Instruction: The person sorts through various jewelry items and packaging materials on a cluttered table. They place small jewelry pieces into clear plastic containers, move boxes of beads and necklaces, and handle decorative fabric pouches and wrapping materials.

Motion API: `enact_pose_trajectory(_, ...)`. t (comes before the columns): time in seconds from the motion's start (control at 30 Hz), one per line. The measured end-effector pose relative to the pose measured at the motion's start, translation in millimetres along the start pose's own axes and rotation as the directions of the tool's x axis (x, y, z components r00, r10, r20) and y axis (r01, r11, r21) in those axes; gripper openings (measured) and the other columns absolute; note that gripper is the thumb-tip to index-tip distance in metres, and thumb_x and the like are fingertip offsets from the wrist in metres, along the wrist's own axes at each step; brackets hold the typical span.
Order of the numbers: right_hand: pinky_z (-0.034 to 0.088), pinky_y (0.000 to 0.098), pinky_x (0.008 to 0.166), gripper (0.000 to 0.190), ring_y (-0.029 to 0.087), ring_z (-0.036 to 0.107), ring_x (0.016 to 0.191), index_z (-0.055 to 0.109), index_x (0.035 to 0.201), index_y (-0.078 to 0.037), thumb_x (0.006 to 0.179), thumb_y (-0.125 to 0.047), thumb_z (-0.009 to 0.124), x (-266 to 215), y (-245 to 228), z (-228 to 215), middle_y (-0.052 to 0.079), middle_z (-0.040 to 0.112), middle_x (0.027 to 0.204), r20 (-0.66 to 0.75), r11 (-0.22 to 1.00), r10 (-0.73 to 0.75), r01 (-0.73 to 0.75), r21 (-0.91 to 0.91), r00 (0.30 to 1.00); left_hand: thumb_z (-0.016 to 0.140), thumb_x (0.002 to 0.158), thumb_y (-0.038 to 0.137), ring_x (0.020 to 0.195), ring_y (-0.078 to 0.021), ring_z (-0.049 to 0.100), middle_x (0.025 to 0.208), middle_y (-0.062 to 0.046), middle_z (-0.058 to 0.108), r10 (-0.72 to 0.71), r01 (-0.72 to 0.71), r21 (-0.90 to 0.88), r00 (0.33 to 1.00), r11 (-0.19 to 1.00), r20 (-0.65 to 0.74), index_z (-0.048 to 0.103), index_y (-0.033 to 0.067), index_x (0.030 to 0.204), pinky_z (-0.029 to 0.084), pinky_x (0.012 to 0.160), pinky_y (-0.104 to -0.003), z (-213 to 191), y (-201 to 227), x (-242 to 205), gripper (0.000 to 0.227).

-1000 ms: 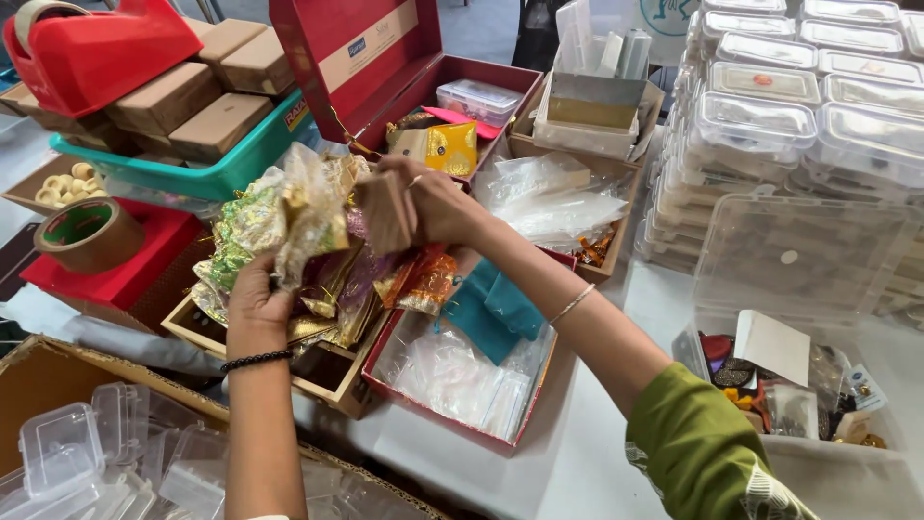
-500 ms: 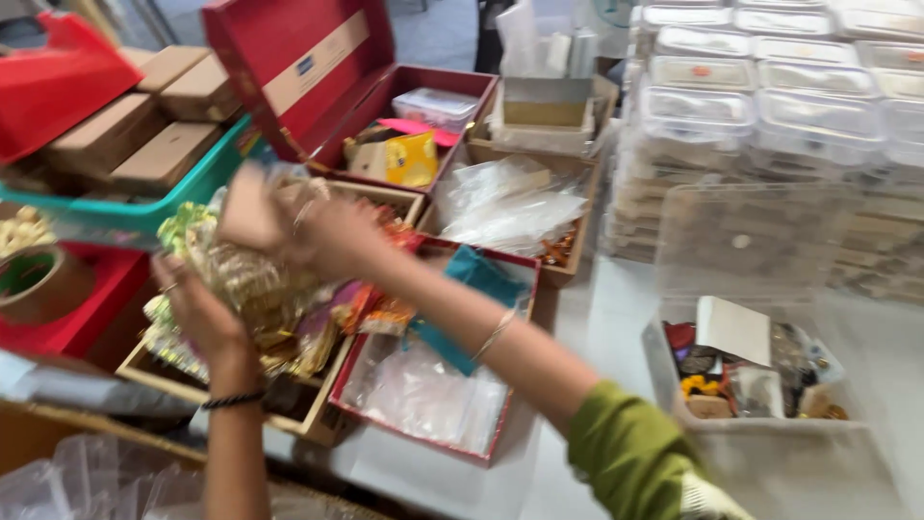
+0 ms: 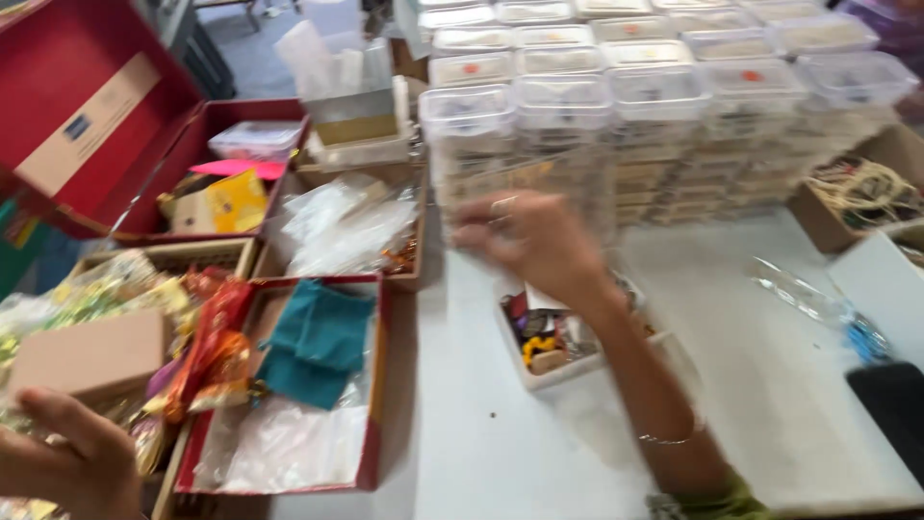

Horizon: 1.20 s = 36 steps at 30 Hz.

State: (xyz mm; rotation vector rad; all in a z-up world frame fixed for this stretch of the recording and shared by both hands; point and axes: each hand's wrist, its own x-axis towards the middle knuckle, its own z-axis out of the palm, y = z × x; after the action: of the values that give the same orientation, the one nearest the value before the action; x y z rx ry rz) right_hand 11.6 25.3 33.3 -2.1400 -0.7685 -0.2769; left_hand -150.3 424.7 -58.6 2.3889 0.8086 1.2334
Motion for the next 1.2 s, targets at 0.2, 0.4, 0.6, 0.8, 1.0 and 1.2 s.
enact_pose_trajectory(0.2,0.057,0.042,0.082,0.032,0.028,0.071,0.09,0.076,0.11,-0.009,0.097,-0.037,0.07,-73.1,339.4,-4.7,0.013,0.076,0.1,-0.203,0.814,0.486,-0.525,-0.248,0.85,0.076,0.086,0.018,0.116,-0.026,0.059,0.14,-0.019,0.054,0.446,-0.095,-0.645,0.798,0.758,0.406,0.04,0.0045,0.146,0.052,0.096,-0.035,52.0,158.7,-125.5,0.072)
enact_pose_trajectory(0.4,0.051,0.0295,0.092,0.03,0.012,0.065,0.101,0.07,0.123,-0.007,0.097,-0.023,0.071,-65.3,353.5,24.1,0.004,0.074,0.111,0.089,0.563,0.557,-0.454,0.691,0.826,0.095,0.069,0.03,0.126,-0.0327,0.057,0.139,-0.028,0.055,0.407,0.03,-0.499,0.539,0.866,0.738,0.012,-0.0026,0.161,0.049,0.103,-0.041,149.0,202.8,-234.4,0.129)
enact_pose_trajectory(0.6,0.053,0.0296,0.088,0.022,0.013,0.067,0.094,0.072,0.115,-0.004,0.099,-0.018,0.068,-92.7,392.4,-17.3,0.005,0.077,0.103,0.057,0.6,0.523,-0.415,0.684,0.85,0.082,0.076,0.017,0.092,-0.0208,0.079,0.107,-0.014,0.08,0.208,0.286,-0.391,0.507,0.875,0.837,0.035,0.0093,0.156,0.062,0.08,-0.034,157.4,253.5,-253.8,0.093)
enact_pose_trajectory(0.8,0.055,0.0305,0.09,0.027,0.014,0.069,0.1,0.074,0.117,-0.007,0.091,-0.008,0.065,-137.1,384.9,-131.5,0.004,0.077,0.109,0.033,0.796,0.539,-0.522,0.307,0.842,0.082,0.076,0.016,0.087,-0.0195,0.079,0.101,-0.012,0.08,0.324,0.226,-0.452,0.439,0.863,0.838,0.038,0.0091,0.155,0.061,0.077,-0.033,159.9,314.5,-259.6,0.09)
enact_pose_trajectory(1.0,0.054,0.0442,0.097,0.053,0.034,0.067,0.115,0.07,0.133,-0.023,0.082,-0.008,0.073,-190.7,396.4,-187.4,0.011,0.071,0.125,-0.314,0.432,0.688,-0.717,-0.547,0.654,0.084,0.077,0.018,0.083,-0.0203,0.079,0.1,-0.012,0.08,0.299,0.199,-0.411,0.425,0.89,0.854,0.037,0.0096,0.154,0.061,0.075,-0.034,162.6,332.7,-266.4,0.09)
enact_pose_trajectory(1.2,0.053,0.0438,0.102,0.063,0.028,0.064,0.123,0.071,0.129,-0.026,0.071,-0.031,0.094,-188.0,367.4,-200.8,0.006,0.068,0.132,-0.257,0.16,0.911,-0.85,-0.503,0.323,0.084,0.075,0.018,0.084,-0.0188,0.08,0.097,-0.01,0.081,0.304,0.208,-0.402,0.383,0.892,0.872,0.039,0.0107,0.158,0.062,0.074,-0.033,166.0,343.2,-268.4,0.094)
